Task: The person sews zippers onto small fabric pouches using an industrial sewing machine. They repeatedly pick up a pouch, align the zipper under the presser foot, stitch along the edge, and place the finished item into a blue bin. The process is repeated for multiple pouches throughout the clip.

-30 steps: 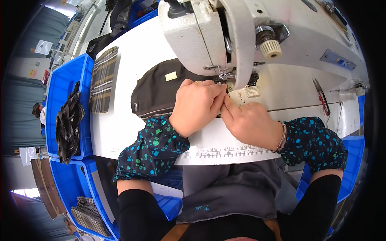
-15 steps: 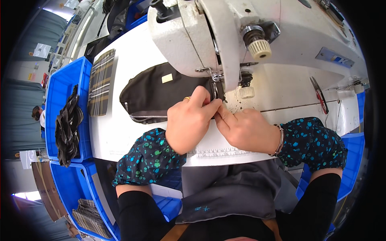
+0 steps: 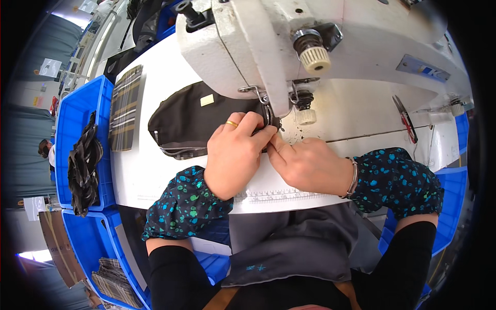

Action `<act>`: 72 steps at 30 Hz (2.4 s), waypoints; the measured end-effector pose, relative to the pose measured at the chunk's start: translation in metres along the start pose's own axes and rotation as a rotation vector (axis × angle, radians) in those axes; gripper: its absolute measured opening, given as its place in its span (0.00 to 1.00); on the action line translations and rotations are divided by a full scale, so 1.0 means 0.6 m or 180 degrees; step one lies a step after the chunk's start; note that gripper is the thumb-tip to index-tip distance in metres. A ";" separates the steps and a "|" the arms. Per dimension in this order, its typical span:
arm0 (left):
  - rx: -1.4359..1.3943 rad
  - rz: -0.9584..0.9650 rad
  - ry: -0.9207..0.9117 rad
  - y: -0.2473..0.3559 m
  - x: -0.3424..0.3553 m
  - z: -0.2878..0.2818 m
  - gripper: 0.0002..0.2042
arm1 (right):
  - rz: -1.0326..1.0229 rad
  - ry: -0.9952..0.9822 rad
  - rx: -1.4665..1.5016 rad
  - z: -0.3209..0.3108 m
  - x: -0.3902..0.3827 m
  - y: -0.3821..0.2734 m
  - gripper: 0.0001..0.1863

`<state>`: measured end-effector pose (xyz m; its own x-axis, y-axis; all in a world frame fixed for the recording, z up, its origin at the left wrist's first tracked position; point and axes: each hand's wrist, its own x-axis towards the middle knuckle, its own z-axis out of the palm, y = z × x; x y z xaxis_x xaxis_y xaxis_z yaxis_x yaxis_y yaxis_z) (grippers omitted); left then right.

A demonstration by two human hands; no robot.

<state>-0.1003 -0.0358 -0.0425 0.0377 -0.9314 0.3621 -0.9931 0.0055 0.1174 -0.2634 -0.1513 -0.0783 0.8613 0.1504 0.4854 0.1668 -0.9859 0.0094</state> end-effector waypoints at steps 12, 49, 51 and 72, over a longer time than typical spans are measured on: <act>-0.0010 -0.0351 -0.0307 -0.010 0.029 0.003 0.13 | 0.0324 -0.0248 -0.0250 0.010 0.013 0.021 0.18; -0.1065 -0.0482 -0.0951 -0.036 0.050 -0.022 0.20 | 0.0459 0.0052 0.0494 0.004 0.011 0.054 0.06; -0.1292 -0.0552 -0.0885 -0.037 0.048 -0.023 0.20 | 0.0474 0.0169 0.0527 0.004 0.012 0.055 0.05; -0.0234 -0.0727 -0.0762 -0.032 0.011 -0.024 0.09 | -0.0074 0.0094 -0.0009 0.012 0.004 0.042 0.10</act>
<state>-0.0794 -0.0369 -0.0291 0.2225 -0.9705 0.0924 -0.9509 -0.1952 0.2401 -0.2537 -0.1756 -0.0829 0.8427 0.1710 0.5106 0.1851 -0.9824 0.0235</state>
